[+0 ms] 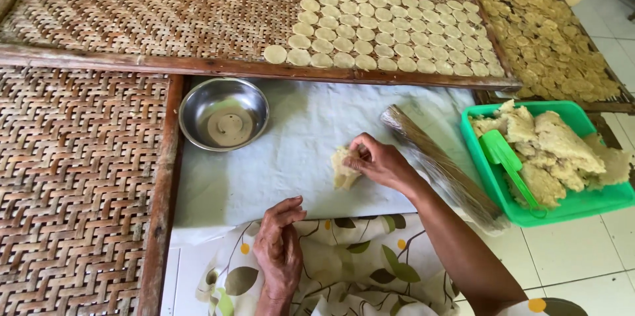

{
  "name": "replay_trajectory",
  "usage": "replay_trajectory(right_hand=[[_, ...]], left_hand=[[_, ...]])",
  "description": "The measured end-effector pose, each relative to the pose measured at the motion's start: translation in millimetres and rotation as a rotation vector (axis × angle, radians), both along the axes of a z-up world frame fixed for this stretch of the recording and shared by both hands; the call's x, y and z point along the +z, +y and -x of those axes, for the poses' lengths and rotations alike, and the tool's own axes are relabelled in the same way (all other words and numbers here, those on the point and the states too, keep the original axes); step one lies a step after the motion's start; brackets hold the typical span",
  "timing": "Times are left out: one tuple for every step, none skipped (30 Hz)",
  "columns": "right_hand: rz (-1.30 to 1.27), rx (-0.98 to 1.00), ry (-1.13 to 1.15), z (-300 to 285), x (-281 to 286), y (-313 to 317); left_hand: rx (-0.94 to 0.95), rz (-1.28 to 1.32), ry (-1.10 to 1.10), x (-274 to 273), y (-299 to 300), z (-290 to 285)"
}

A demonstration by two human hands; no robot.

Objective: The person rolls out dough and cuts it into small circular shapes for drying.

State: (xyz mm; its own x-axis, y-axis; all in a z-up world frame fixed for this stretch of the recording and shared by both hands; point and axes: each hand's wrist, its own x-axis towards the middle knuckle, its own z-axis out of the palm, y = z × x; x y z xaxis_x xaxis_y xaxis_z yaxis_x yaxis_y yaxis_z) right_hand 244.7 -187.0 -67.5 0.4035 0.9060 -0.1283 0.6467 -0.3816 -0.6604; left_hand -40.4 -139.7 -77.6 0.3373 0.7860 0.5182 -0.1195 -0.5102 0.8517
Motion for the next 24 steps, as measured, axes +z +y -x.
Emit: replay_trajectory(right_hand=[[-0.003, -0.002, 0.002, 4.3, 6.1, -3.1], [-0.057, -0.019, -0.015, 8.4, 12.3, -6.3], [-0.112, -0.040, -0.031, 12.7, 18.4, -10.4], [-0.116, -0.046, -0.027, 14.7, 22.0, -13.5], [-0.153, -0.030, -0.109, 15.3, 26.5, -16.5], [-0.189, -0.013, -0.190, 15.8, 31.2, -19.2], [-0.194, -0.022, -0.193, 16.7, 38.8, -23.5], [-0.209, -0.014, -0.170, 17.7, 46.1, -27.2], [-0.220, -0.005, -0.143, 19.8, 52.1, -31.9], [-0.221, -0.013, -0.143, 11.6, 52.8, -43.1], [-0.235, -0.055, -0.142, 4.4, 52.6, -55.4], [-0.249, -0.097, -0.141, -2.6, 52.3, -67.4], [-0.246, -0.103, -0.141, -6.8, 51.9, -82.0], [-0.300, -0.058, -0.262, -10.6, 51.7, -96.5], [-0.354, -0.011, -0.387, -15.5, 52.3, -110.8], [-0.351, -0.017, -0.390, -13.4, 47.6, -118.0], [-0.194, -0.030, -0.344, -10.9, 42.5, -124.8], [-0.038, -0.044, -0.297, -8.3, 37.4, -131.7], [-0.038, -0.045, -0.296, -6.4, 28.4, -131.9], [-0.061, -0.016, -0.318, -4.5, 19.5, -132.1], [-0.086, 0.014, -0.339, -2.1, 10.3, -131.4], [-0.087, 0.013, -0.337, -2.7, 9.0, -129.0], [-0.102, 0.031, -0.312, -4.2, 7.9, -125.1], [-0.117, 0.050, -0.287, -5.9, 7.0, -121.1]], left_hand=[[-0.002, -0.003, 0.002, -0.1, -0.7, 0.1], [0.005, -0.002, 0.004, 0.0, -1.4, 0.0], [0.008, -0.002, 0.007, 0.3, -1.8, 0.0], [0.001, -0.005, 0.010, 1.2, -3.1, 1.2], [0.007, -0.005, 0.016, 2.2, -3.4, 0.7], [0.012, -0.004, 0.021, 3.3, -3.4, 0.0], [0.004, -0.010, 0.019, 3.5, -3.4, -0.8], [0.021, -0.017, 0.028, 3.5, -2.8, -1.7], [0.040, -0.019, 0.040, 2.7, -3.6, -1.2], [0.033, -0.021, 0.041, 3.8, -3.2, -2.0], [0.045, -0.028, 0.044, 4.4, -4.0, -1.8], [0.057, -0.035, 0.047, 4.9, -4.3, -1.7], [0.051, -0.032, 0.048, 5.3, -4.4, -1.8], [0.054, -0.035, 0.047, 5.8, -4.4, -1.8], [0.058, -0.039, 0.043, 6.3, -4.3, -3.1], [0.052, -0.038, 0.041, 6.3, -3.6, -4.5], [0.060, -0.047, 0.057, 6.4, -2.9, -5.3], [0.069, -0.057, 0.074, 6.6, -2.2, -6.1], [0.067, -0.057, 0.075, 7.3, -2.7, -6.8], [0.077, -0.067, 0.088, 8.2, -3.2, -7.5], [0.087, -0.079, 0.103, 9.4, -3.1, -7.5], [0.087, -0.080, 0.105, 8.0, -3.5, -7.2], [0.093, -0.090, 0.111, 6.7, -2.8, -7.6], [0.099, -0.099, 0.117, 5.6, -1.9, -8.1]])
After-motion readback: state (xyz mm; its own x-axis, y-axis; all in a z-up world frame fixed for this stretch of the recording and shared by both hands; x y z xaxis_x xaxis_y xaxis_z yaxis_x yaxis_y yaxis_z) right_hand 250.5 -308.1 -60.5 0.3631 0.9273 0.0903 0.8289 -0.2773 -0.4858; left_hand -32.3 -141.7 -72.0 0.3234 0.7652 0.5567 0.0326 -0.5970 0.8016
